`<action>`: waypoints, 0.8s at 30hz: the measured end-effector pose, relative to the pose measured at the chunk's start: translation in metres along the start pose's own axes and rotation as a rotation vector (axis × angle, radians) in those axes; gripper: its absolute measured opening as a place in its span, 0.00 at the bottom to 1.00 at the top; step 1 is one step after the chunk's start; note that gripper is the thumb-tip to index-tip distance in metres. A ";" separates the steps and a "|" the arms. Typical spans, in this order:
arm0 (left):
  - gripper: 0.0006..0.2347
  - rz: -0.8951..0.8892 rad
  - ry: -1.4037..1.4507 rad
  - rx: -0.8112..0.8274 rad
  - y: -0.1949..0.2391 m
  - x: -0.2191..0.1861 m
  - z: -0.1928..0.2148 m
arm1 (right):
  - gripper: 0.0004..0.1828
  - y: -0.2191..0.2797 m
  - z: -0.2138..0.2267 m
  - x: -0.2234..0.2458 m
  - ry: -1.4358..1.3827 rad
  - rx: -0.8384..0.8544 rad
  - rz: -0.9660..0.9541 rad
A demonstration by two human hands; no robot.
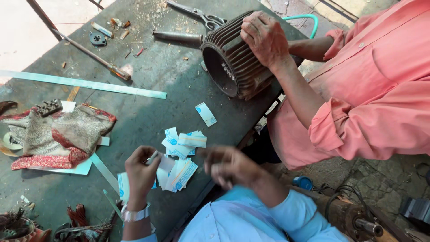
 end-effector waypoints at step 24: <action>0.37 -0.172 0.272 0.223 0.107 -0.107 -0.023 | 0.23 -0.035 -0.015 -0.050 0.459 -0.176 0.077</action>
Point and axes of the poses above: each hand's wrist, its own y-axis away from the middle knuckle, its own z-axis out of the back of the hand, x = y × z, the point moved 9 cm from there along -y, towards the middle knuckle, and after that the axes turned 13 degrees about -y, right-handed, at the moved point
